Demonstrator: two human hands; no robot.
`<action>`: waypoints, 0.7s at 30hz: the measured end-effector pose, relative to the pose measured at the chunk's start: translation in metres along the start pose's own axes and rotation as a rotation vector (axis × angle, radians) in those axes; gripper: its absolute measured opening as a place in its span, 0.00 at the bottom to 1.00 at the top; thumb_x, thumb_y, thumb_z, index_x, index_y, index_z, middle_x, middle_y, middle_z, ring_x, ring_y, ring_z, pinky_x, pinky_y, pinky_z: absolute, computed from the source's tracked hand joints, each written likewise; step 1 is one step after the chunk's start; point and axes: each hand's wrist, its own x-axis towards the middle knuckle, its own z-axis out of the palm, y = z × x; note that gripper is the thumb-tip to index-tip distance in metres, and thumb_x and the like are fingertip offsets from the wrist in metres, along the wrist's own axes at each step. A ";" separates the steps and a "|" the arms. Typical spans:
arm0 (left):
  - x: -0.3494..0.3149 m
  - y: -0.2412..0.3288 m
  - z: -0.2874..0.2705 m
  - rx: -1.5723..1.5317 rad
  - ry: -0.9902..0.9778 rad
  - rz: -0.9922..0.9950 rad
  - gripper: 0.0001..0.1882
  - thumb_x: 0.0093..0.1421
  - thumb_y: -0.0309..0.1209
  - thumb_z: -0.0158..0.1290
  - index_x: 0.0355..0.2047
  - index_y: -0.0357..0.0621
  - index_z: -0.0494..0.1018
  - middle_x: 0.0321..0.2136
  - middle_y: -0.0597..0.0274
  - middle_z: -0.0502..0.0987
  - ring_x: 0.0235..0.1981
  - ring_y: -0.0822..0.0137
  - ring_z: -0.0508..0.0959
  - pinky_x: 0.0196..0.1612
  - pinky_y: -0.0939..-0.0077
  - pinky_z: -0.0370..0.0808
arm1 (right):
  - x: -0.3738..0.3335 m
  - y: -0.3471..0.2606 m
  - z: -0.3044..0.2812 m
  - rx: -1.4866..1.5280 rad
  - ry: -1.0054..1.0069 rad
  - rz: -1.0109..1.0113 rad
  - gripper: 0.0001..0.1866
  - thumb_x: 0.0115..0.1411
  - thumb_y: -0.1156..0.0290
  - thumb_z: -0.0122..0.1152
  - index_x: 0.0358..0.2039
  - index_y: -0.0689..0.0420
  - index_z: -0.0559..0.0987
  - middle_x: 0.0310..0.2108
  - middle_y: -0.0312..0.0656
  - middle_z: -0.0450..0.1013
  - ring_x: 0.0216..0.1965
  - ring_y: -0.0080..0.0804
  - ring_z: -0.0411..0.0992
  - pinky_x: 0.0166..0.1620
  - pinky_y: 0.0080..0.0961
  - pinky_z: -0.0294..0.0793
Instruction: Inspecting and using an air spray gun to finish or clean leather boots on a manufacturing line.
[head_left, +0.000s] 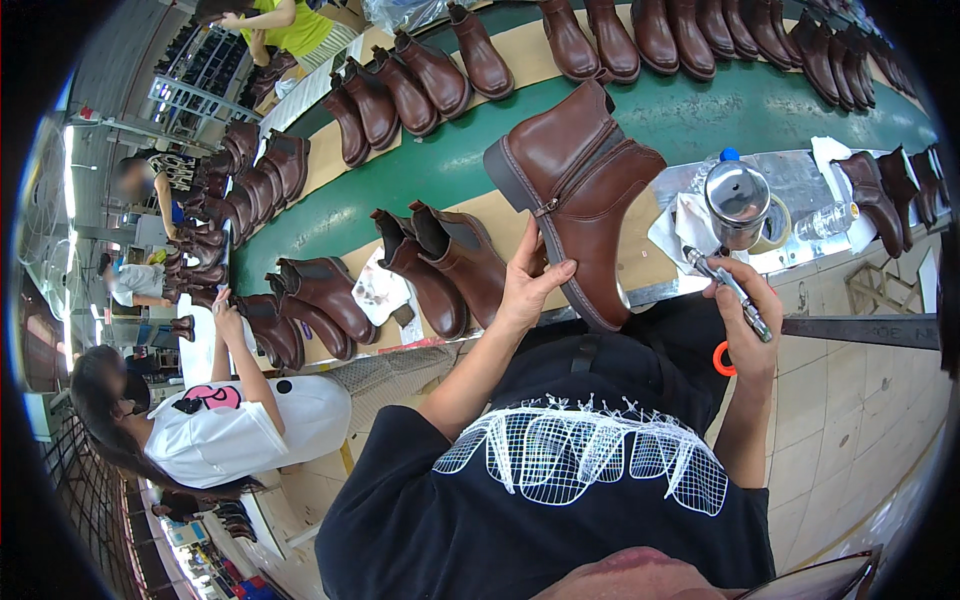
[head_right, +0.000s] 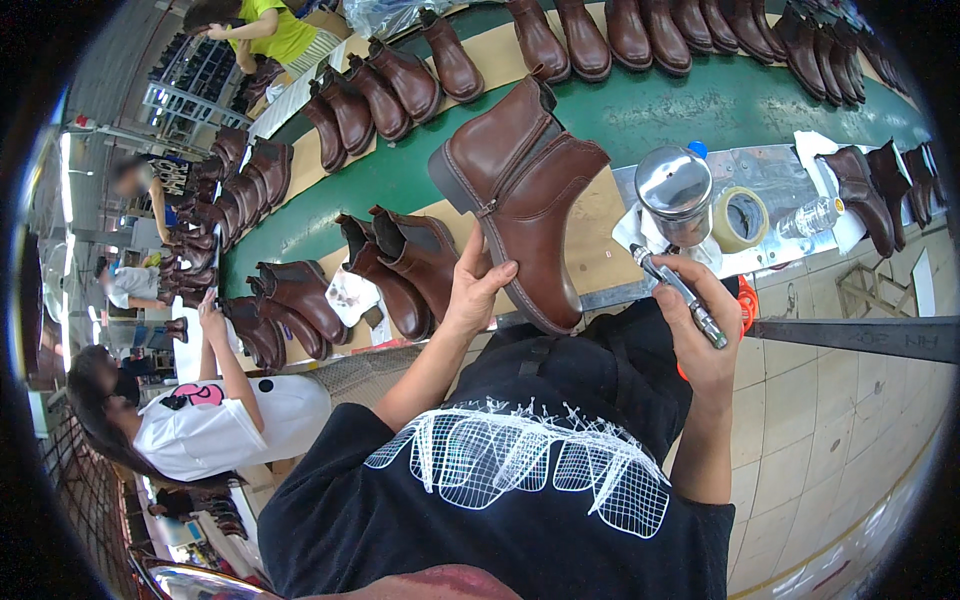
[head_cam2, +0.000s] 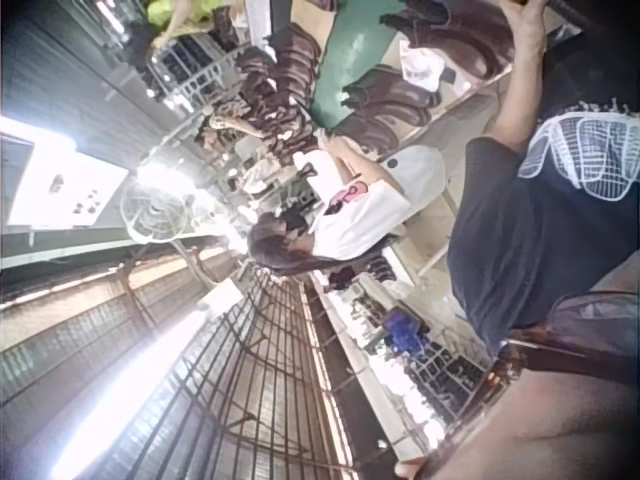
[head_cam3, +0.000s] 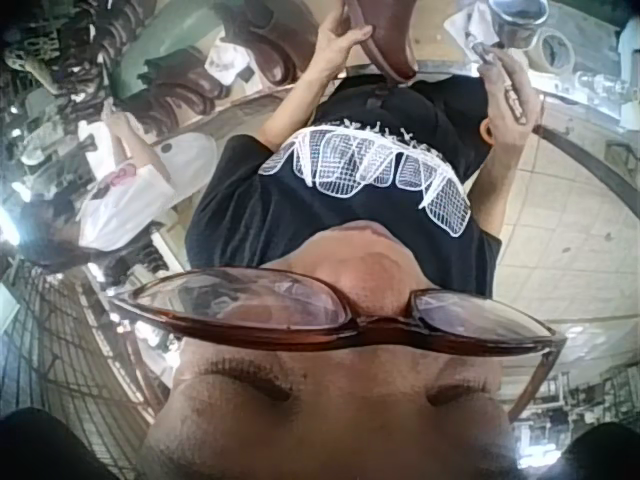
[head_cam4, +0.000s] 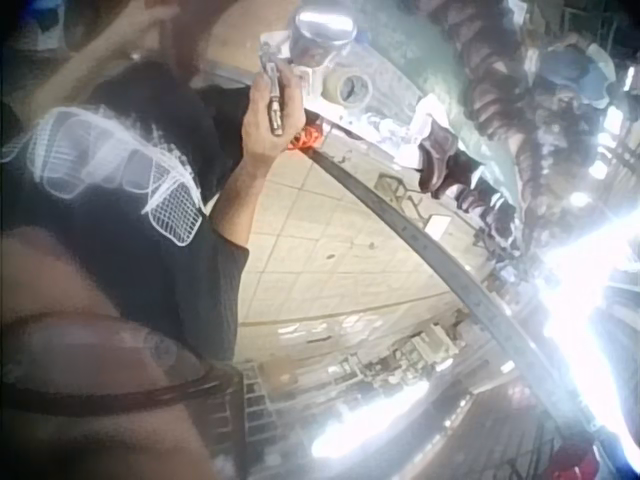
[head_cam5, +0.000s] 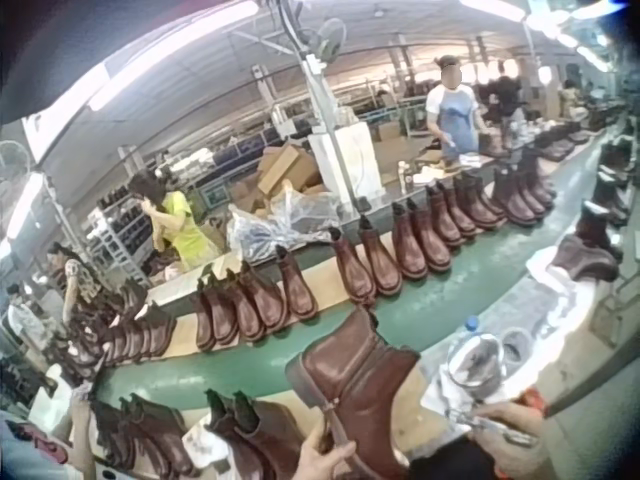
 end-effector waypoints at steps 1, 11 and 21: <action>0.000 -0.002 -0.001 -0.001 -0.002 -0.002 0.48 0.57 0.19 0.60 0.72 0.50 0.46 0.62 0.57 0.66 0.58 0.65 0.69 0.58 0.71 0.70 | -0.001 0.000 0.001 -0.001 0.002 0.001 0.14 0.67 0.72 0.54 0.49 0.64 0.77 0.32 0.35 0.74 0.36 0.19 0.70 0.43 0.17 0.68; 0.001 -0.002 0.000 0.059 0.050 -0.018 0.49 0.56 0.21 0.63 0.72 0.47 0.45 0.59 0.56 0.68 0.55 0.66 0.71 0.52 0.71 0.75 | -0.004 0.009 0.009 0.069 -0.008 0.034 0.12 0.64 0.76 0.57 0.48 0.64 0.78 0.34 0.34 0.75 0.34 0.16 0.68 0.39 0.13 0.66; 0.000 -0.012 -0.010 -0.099 0.124 -0.202 0.42 0.61 0.28 0.58 0.72 0.48 0.49 0.54 0.62 0.73 0.49 0.73 0.76 0.47 0.76 0.77 | -0.002 0.016 0.006 0.061 -0.038 0.069 0.12 0.65 0.74 0.56 0.48 0.63 0.78 0.35 0.36 0.77 0.36 0.17 0.72 0.42 0.15 0.71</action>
